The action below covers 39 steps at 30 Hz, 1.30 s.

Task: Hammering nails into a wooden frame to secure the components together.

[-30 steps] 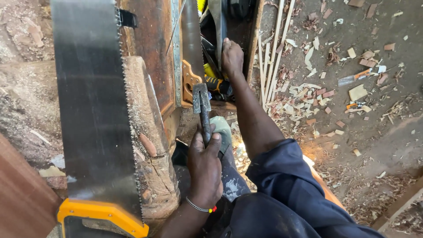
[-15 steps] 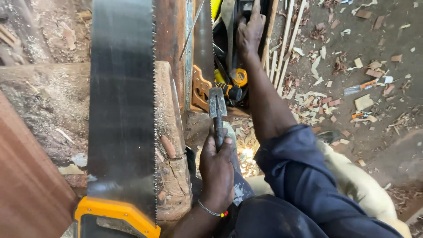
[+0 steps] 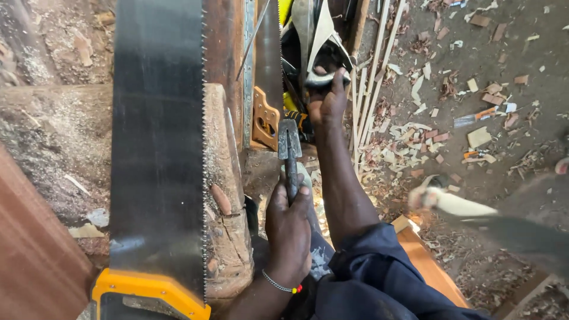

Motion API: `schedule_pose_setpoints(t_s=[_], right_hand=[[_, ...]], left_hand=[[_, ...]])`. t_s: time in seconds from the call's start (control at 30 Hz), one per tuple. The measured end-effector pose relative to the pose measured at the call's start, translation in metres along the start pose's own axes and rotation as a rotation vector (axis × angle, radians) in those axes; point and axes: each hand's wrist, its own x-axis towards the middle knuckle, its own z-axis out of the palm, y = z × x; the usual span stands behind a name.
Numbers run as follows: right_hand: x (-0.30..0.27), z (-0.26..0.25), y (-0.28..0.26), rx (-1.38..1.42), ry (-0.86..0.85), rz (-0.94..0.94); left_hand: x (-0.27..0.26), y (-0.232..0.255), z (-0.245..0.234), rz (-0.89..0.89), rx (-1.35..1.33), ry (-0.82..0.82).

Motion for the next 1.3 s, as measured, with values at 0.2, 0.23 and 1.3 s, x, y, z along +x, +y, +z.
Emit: schedule_pose_setpoints(t_s=[0.2, 0.23, 1.3], right_hand=[[-0.023, 0.023, -0.028, 0.053, 0.149, 0.128], [-0.012, 0.012, -0.027, -0.020, 0.154, 0.122], [0.215, 0.155, -0.034, -1.917, 0.055, -0.704]], left_hand=[[0.001, -0.003, -0.002, 0.020, 0.060, 0.006], [0.006, -0.010, -0.004, 0.076, 0.036, -0.004], [0.036, -0.042, -0.007, 0.192, 0.220, -0.022]])
